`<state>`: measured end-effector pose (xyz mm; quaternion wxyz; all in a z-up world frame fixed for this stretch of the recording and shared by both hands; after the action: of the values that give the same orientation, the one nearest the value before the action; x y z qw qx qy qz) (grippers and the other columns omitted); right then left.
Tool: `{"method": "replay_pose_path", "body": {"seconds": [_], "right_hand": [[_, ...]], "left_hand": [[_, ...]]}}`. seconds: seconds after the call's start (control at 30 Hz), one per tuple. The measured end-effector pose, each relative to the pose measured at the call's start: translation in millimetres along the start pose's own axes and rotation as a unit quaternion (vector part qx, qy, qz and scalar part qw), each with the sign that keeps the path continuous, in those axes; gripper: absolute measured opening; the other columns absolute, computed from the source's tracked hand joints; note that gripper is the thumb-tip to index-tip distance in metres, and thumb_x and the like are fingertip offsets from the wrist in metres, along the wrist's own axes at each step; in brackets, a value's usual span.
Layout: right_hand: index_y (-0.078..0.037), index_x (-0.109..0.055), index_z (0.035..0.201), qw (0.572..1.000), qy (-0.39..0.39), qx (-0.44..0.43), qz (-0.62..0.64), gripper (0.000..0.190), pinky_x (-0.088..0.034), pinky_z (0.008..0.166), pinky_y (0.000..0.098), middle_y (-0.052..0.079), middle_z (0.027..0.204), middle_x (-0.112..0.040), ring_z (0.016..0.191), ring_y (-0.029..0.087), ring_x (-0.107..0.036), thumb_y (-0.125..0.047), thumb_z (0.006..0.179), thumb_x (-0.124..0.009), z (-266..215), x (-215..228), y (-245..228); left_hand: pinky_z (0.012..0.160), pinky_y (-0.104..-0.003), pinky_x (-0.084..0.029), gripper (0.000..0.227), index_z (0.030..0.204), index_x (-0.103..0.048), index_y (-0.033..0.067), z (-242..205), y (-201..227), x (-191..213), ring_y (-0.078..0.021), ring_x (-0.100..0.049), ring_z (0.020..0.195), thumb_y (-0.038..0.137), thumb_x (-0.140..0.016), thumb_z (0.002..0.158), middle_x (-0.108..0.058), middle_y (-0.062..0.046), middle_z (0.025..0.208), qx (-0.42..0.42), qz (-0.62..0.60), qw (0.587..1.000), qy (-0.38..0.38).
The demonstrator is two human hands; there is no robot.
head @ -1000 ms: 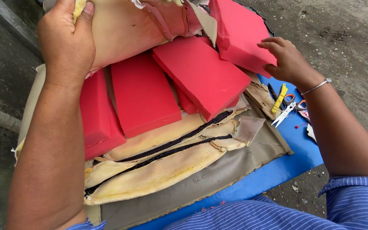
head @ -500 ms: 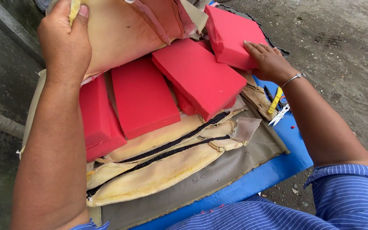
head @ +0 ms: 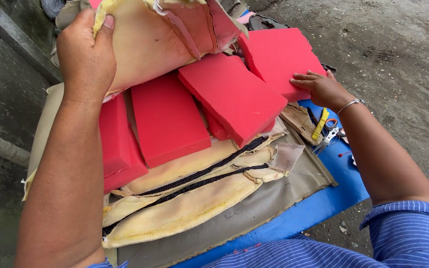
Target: Repairing a leather seat cover by hand-sewing the seams and inserting new foam padding blocks.
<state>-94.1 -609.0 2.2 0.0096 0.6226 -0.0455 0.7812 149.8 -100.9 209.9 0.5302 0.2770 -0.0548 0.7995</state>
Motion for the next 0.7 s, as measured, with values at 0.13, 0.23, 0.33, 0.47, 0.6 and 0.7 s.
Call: {"method": "replay_pose_path", "body": {"seconds": [0.13, 0.23, 0.33, 0.47, 0.6, 0.7], "right_hand": [[-0.017, -0.035, 0.161, 0.980, 0.072, 0.118, 0.144, 0.069, -0.017, 0.120, 0.0657, 0.012, 0.166, -0.037, 0.154, 0.035, -0.032, -0.047, 0.100, -0.051, -23, 70, -120], [-0.025, -0.023, 0.165, 0.980, -0.015, 0.197, 0.038, 0.089, -0.014, 0.120, 0.0655, 0.010, 0.173, -0.018, 0.158, 0.040, -0.013, -0.058, 0.092, -0.060, -32, 63, -189], [-0.031, -0.043, 0.158, 0.968, 0.100, 0.228, -0.024, 0.069, -0.045, 0.101, 0.0478, -0.006, 0.161, -0.048, 0.141, 0.032, -0.049, -0.052, 0.096, -0.062, -23, 44, -190], [-0.020, -0.063, 0.144, 0.931, 0.246, 0.242, 0.120, 0.035, -0.051, 0.101, 0.0490, 0.000, 0.144, -0.066, 0.125, 0.032, -0.063, -0.015, 0.109, -0.060, -32, 100, -198], [-0.005, -0.069, 0.134, 0.936, 0.260, 0.203, 0.124, 0.041, -0.050, 0.104, 0.0459, 0.013, 0.134, -0.071, 0.119, 0.034, -0.067, -0.030, 0.102, -0.060, -68, 168, -193], [-0.008, -0.076, 0.138, 0.949, 0.299, 0.096, 0.002, 0.036, -0.044, 0.103, 0.0498, 0.011, 0.136, -0.075, 0.120, 0.035, -0.064, -0.022, 0.105, -0.078, -80, 167, -149]], "left_hand": [[0.057, -0.048, -0.040, 0.023, 0.102, -0.065, 0.0043, 6, 4, 1, -0.0365, -0.061, 0.069, 0.022, -0.066, 0.117, -0.071, -0.014, 0.084, -0.023, 0.016, 0.999, 0.016], [0.057, -0.049, -0.038, 0.017, 0.108, -0.069, 0.0025, 11, 8, 3, -0.0400, -0.058, 0.066, 0.018, -0.066, 0.115, -0.070, -0.019, 0.082, -0.042, 0.021, 0.999, 0.027], [0.062, -0.044, -0.041, 0.021, 0.099, -0.066, 0.0009, 16, -6, 0, -0.0318, -0.059, 0.072, 0.016, -0.068, 0.115, -0.069, -0.015, 0.086, -0.041, 0.008, 0.998, 0.044], [0.062, -0.044, -0.041, 0.021, 0.100, -0.064, 0.0031, 23, -19, 3, -0.0281, -0.055, 0.070, 0.016, -0.066, 0.117, -0.067, -0.015, 0.083, -0.024, -0.004, 0.998, 0.053], [0.061, -0.040, -0.036, 0.040, 0.086, -0.055, 0.0101, 30, -52, -4, -0.0149, -0.037, 0.076, 0.023, -0.075, 0.118, -0.044, 0.002, 0.079, 0.116, -0.012, 0.992, 0.051], [0.061, -0.041, -0.035, 0.047, 0.083, -0.049, 0.0120, 27, -58, -9, -0.0145, -0.035, 0.078, 0.025, -0.079, 0.117, -0.039, 0.004, 0.082, 0.148, -0.015, 0.987, 0.057]]}}
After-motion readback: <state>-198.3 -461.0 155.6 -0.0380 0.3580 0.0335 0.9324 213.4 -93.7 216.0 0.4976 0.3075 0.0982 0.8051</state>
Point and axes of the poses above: each hand's wrist, its own z-axis towards the middle knuckle, its own x-axis out of the back of the hand, y = z × x, the point moved 4 cm from there along z, towards the middle knuckle
